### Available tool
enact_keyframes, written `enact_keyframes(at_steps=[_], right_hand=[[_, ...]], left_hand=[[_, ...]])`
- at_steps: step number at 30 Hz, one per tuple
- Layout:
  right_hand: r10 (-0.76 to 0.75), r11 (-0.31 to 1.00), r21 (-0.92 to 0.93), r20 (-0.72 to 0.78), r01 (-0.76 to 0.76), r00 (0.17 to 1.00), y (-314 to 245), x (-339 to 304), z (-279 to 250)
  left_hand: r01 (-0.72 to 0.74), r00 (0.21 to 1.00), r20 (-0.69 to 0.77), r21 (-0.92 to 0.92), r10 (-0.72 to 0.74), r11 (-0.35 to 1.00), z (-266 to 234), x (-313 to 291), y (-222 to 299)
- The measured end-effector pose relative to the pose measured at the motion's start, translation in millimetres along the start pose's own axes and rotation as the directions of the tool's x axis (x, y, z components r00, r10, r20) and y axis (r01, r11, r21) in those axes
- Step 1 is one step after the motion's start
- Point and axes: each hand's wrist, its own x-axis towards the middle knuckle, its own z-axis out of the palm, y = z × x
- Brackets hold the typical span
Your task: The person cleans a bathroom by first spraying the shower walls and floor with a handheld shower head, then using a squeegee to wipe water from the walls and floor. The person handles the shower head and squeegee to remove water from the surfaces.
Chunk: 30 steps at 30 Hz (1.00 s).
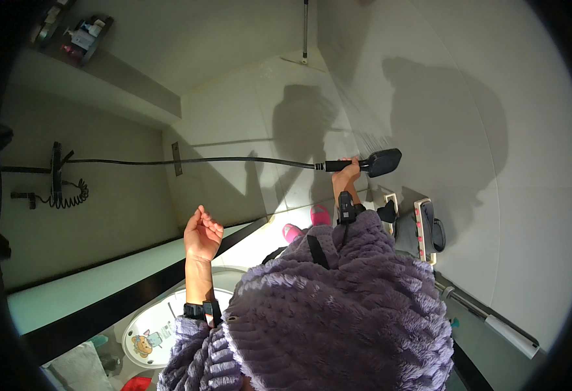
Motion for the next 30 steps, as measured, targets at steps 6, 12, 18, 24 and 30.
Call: enact_keyframes(at_steps=[6,12,18,24,30], right_hand=[[-0.041,0.998,-0.035,0.039,0.043,0.998,5.4,4.7,2.8],[-0.044,0.999,0.002,0.035,0.044,0.998,0.1,14.0,-0.5],[0.155,0.909,-0.388,-0.022,-0.151,0.988,-1.6,23.6,-19.3],[0.274,0.876,-0.428,0.062,-0.222,0.96,22.2,15.8,-22.5],[0.111,0.945,-0.312,0.024,-0.098,0.993,28.7,19.0,-9.4]], left_hand=[[-0.034,0.997,0.069,-0.044,0.037,0.998,-12.1,1.0,-0.8],[-0.021,1.0,0.004,-0.07,0.021,0.997,-13.0,-1.8,-2.1],[-0.021,1.0,-0.003,-0.06,0.021,0.998,-5.6,-3.8,-8.6],[-0.018,1.0,0.004,-0.067,0.018,0.998,-0.7,-2.2,-3.6],[-0.052,0.998,-0.031,-0.076,0.05,0.996,-5.4,-5.5,5.8]])
